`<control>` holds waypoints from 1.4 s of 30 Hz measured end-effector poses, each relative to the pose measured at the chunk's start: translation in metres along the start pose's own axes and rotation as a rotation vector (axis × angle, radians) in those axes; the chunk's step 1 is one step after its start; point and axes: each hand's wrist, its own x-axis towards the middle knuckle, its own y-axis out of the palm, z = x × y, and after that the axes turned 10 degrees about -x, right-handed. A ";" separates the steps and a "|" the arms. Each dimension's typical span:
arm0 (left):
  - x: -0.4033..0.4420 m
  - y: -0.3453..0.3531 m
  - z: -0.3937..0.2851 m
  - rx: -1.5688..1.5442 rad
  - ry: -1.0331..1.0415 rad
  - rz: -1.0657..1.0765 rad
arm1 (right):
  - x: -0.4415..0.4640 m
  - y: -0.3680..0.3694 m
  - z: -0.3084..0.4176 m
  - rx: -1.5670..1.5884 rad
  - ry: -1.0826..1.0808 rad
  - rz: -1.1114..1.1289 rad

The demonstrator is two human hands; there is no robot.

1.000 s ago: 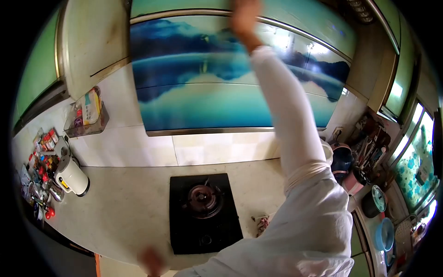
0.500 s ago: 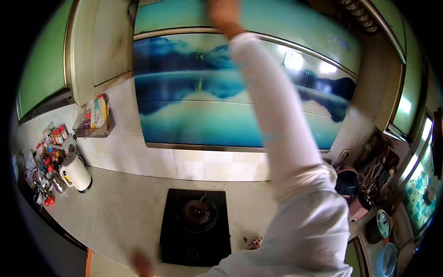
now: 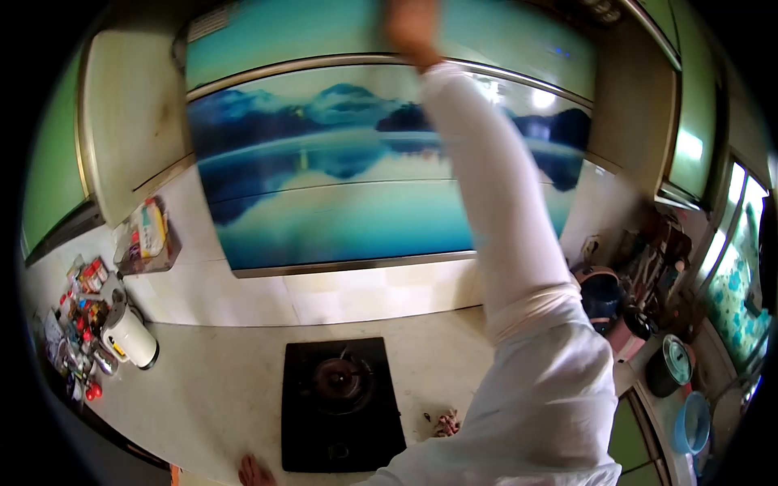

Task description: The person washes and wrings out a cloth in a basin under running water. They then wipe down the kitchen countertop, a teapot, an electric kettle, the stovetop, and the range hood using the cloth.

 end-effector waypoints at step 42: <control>0.014 0.009 -0.094 0.272 -0.602 0.140 | 0.008 -0.110 -0.002 0.755 0.291 0.613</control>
